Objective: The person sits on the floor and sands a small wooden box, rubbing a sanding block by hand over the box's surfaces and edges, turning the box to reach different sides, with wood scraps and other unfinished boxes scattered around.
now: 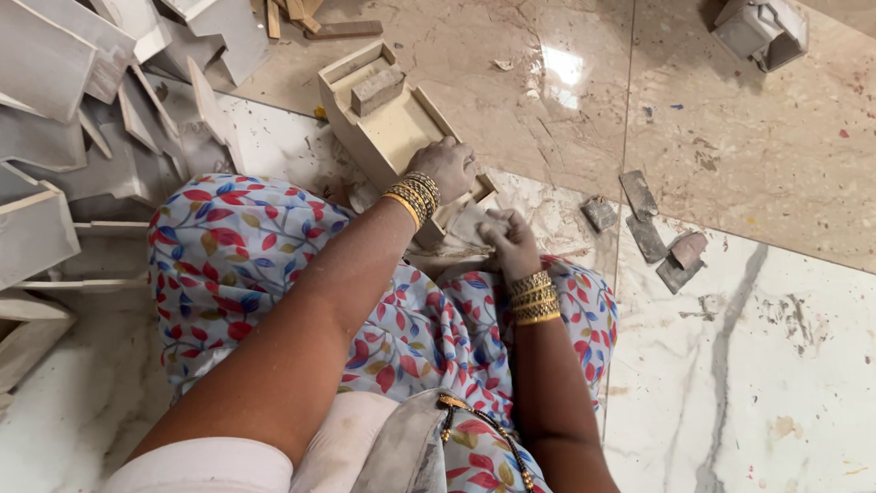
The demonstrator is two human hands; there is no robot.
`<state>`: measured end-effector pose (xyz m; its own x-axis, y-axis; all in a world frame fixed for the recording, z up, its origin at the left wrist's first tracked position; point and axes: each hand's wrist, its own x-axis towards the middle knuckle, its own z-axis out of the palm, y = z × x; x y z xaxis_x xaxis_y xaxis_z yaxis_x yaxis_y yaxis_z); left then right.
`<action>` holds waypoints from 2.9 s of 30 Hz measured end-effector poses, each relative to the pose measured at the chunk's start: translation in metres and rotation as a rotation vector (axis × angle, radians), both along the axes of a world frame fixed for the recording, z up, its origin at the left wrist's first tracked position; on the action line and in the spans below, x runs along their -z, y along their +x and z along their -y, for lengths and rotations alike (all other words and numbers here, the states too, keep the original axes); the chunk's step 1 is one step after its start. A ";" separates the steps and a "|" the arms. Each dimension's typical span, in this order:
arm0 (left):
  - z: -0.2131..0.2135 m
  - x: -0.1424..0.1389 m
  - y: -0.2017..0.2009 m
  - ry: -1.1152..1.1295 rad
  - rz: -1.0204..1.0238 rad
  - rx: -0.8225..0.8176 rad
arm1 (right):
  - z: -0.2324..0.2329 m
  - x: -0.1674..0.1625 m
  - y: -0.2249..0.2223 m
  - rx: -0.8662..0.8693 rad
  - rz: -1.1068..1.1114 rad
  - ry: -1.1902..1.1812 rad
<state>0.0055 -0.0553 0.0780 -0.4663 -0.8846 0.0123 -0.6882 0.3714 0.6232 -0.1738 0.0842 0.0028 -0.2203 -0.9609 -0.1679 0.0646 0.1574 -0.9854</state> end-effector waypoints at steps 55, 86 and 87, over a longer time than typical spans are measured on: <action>0.005 -0.004 0.015 0.023 0.027 0.070 | -0.014 -0.001 -0.013 -0.217 -0.548 -0.033; -0.015 -0.007 0.017 -0.005 0.130 -0.088 | 0.004 -0.012 -0.039 0.595 0.057 -0.098; -0.015 -0.009 0.021 -0.013 0.102 -0.084 | 0.006 -0.010 -0.040 0.609 0.065 -0.095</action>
